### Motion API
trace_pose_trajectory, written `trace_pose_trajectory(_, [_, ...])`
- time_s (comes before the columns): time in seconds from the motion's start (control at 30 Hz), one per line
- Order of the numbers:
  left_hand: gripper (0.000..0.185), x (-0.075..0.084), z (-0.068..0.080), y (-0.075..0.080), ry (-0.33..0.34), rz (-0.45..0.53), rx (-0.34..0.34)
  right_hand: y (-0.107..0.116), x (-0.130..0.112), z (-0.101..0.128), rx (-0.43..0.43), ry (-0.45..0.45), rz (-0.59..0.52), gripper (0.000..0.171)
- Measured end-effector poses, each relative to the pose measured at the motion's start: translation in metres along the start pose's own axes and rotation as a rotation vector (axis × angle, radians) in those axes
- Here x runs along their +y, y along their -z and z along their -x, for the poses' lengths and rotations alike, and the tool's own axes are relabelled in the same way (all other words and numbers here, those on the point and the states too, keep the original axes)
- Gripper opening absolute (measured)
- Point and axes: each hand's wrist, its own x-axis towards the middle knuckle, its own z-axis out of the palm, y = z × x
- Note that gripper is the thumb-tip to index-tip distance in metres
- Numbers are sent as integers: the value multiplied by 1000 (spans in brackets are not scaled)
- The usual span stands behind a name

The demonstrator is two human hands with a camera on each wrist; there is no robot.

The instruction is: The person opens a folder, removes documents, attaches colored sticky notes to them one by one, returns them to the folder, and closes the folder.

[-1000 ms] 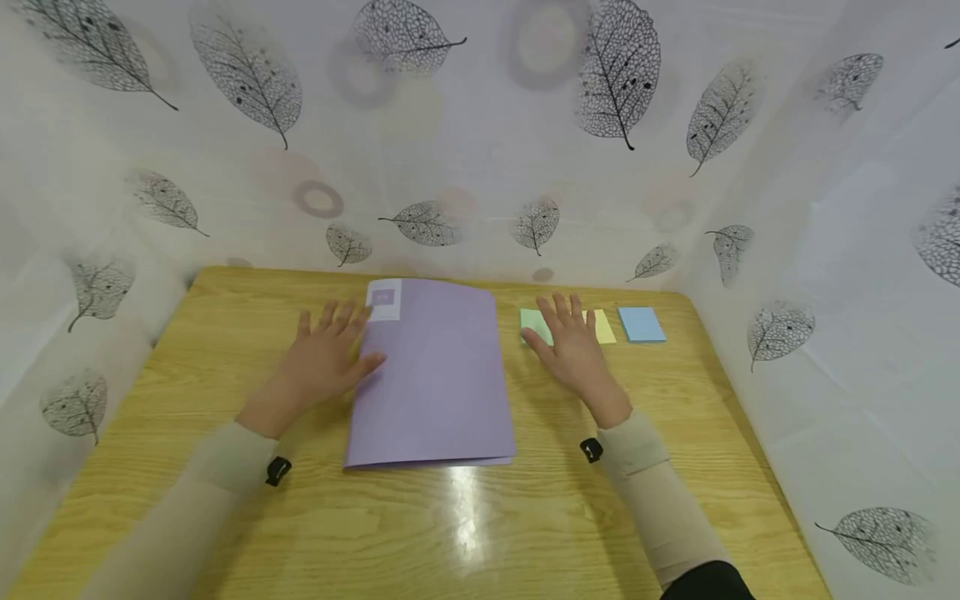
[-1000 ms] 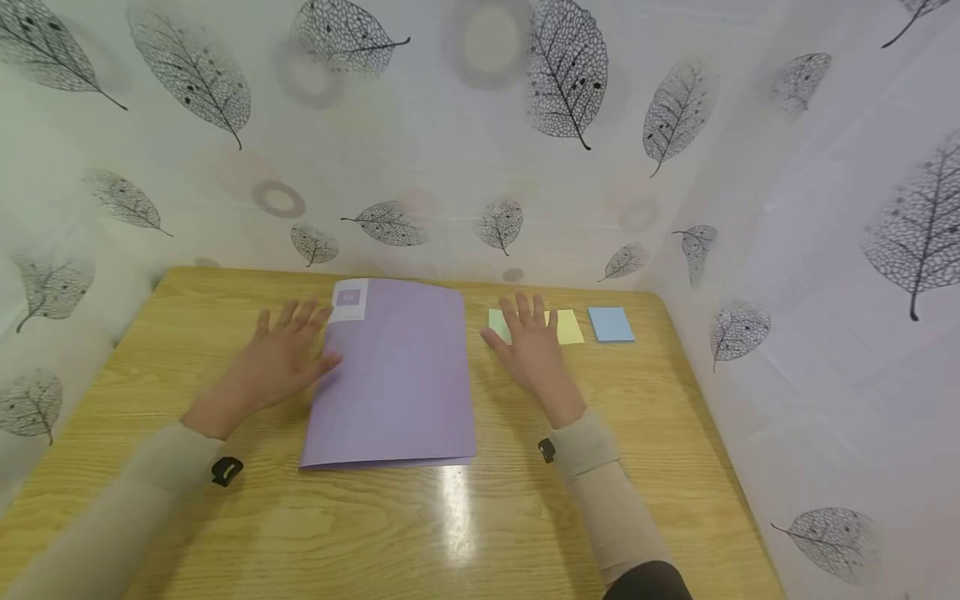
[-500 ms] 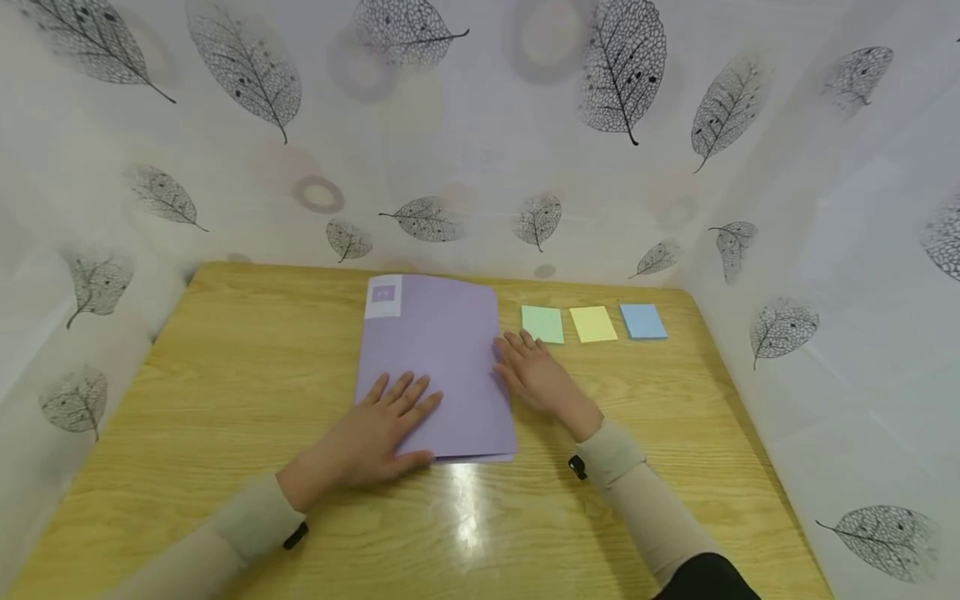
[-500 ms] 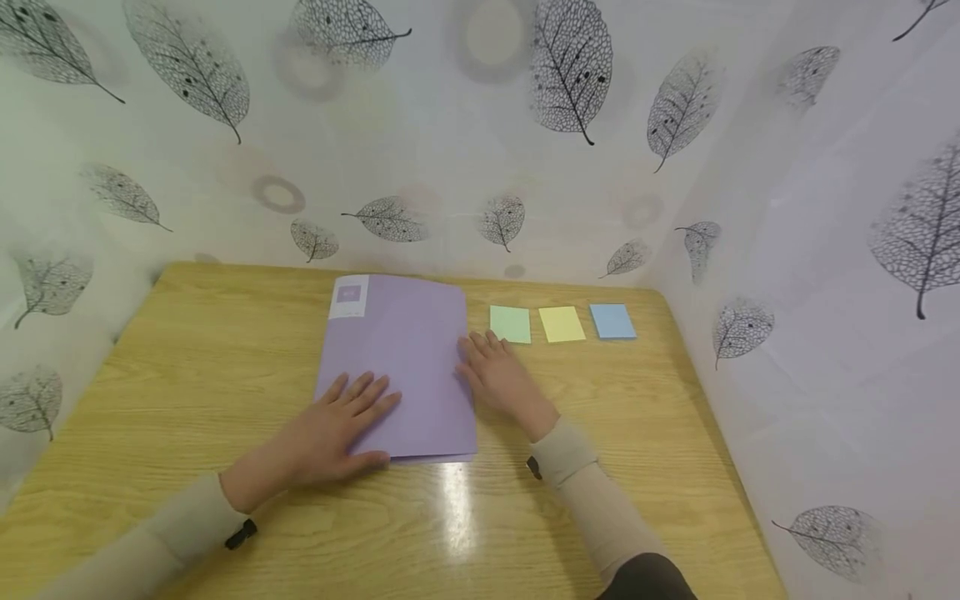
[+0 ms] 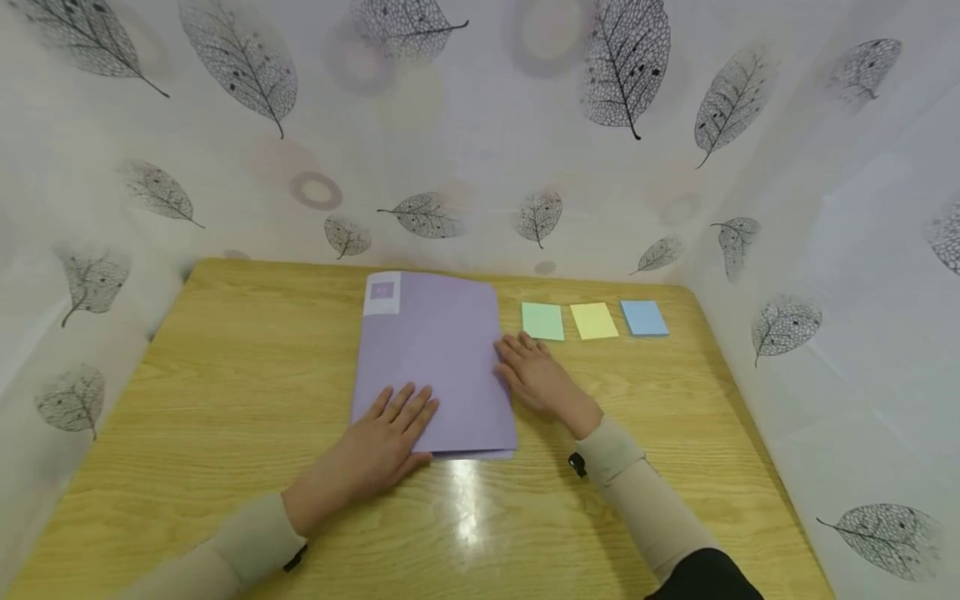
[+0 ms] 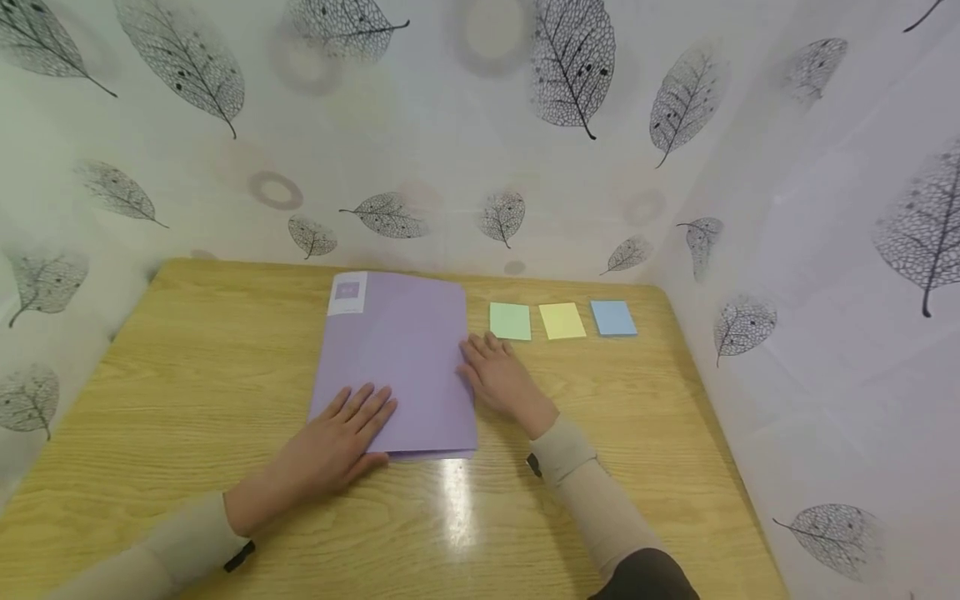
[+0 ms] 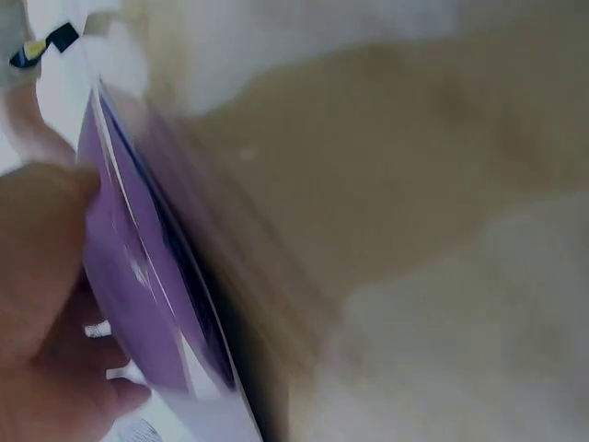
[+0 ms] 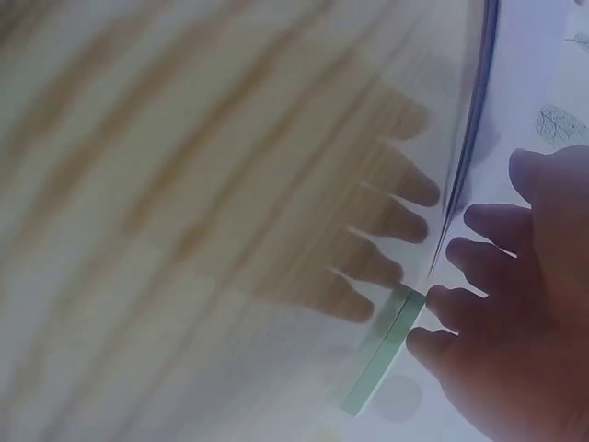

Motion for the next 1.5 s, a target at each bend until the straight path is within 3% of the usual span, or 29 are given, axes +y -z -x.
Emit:
trace_pose_trajectory(0.13, [63, 12, 8, -2, 76, -33, 71, 2, 1, -1, 4, -13, -20, 55])
trace_pose_trajectory(0.33, [60, 19, 18, -5, 170, 50, 170, 2, 4, -3, 57, 15, -2, 51])
trace_pose_trajectory(0.47, [56, 19, 23, -5, 170, 105, 253, 0, 6, -4, 104, 16, 19, 50])
trace_pose_trajectory(0.57, [57, 18, 26, -7, 157, 116, 360, -2, 6, -7, 103, 51, 43, 51])
trace_pose_trajectory(0.77, [68, 12, 33, -11, 112, 72, 583, -3, 2, -8, -12, 113, 40, 57])
trace_pose_trajectory(0.97, [61, 6, 42, -8, 135, 131, 692, -2, 0, -9, -64, 59, 33, 60])
trace_pose_trajectory(1.2, [60, 3, 61, 2, 263, 238, 698, 5, -3, -8, -91, 23, 56, 61])
trace_pose_trajectory(1.37, [54, 0, 70, 11, 385, 252, 767, 5, -4, -7, -97, 18, 49, 63])
trace_pose_trajectory(1.5, [69, -3, 75, 17, 488, 258, 822, 5, -6, -6, -88, 9, 62, 64])
